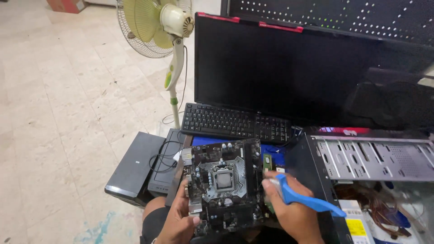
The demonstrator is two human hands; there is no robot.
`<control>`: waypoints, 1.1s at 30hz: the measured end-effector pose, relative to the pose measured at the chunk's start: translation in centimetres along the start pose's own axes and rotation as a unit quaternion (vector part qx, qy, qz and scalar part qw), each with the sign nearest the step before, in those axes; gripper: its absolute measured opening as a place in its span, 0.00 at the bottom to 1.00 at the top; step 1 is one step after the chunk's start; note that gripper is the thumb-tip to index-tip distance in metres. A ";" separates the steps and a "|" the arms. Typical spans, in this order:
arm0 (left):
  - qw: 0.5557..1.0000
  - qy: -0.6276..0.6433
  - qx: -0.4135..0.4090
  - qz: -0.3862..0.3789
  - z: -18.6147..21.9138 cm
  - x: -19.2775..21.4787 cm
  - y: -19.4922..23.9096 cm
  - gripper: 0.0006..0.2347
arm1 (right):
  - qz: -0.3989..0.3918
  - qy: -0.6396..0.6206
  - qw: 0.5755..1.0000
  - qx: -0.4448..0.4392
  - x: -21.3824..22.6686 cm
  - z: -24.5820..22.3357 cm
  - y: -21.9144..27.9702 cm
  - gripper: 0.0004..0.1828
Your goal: The person holds a computer motherboard and uses a blue-handled brush to sweep dust off its surface. They rotate the board to clean different areas, including around the CPU socket and heatsink, while seated at a workbench.
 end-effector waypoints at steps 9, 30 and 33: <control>0.972 -0.074 0.125 0.182 0.1 -0.2 -0.3 0.44 | 0.100 -0.012 0.973 -0.207 1.1 2.3 3.1 0.24; 0.981 -0.127 0.001 0.147 -0.5 3.0 -1.5 0.43 | -0.007 -0.010 0.957 -0.291 -1.1 7.8 2.9 0.27; 0.985 -0.075 0.043 0.147 -0.8 2.0 -1.4 0.43 | -0.006 -0.061 0.957 -0.285 -2.9 7.6 4.5 0.25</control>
Point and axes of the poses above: each hand's wrist, its own y-axis away from the middle knuckle, its own x-axis out of the back of the hand, z = x × y, the point moved 8 cm from there along -y, towards the middle knuckle, and after that the axes turned 8 degrees about z, right-handed, at the moved point
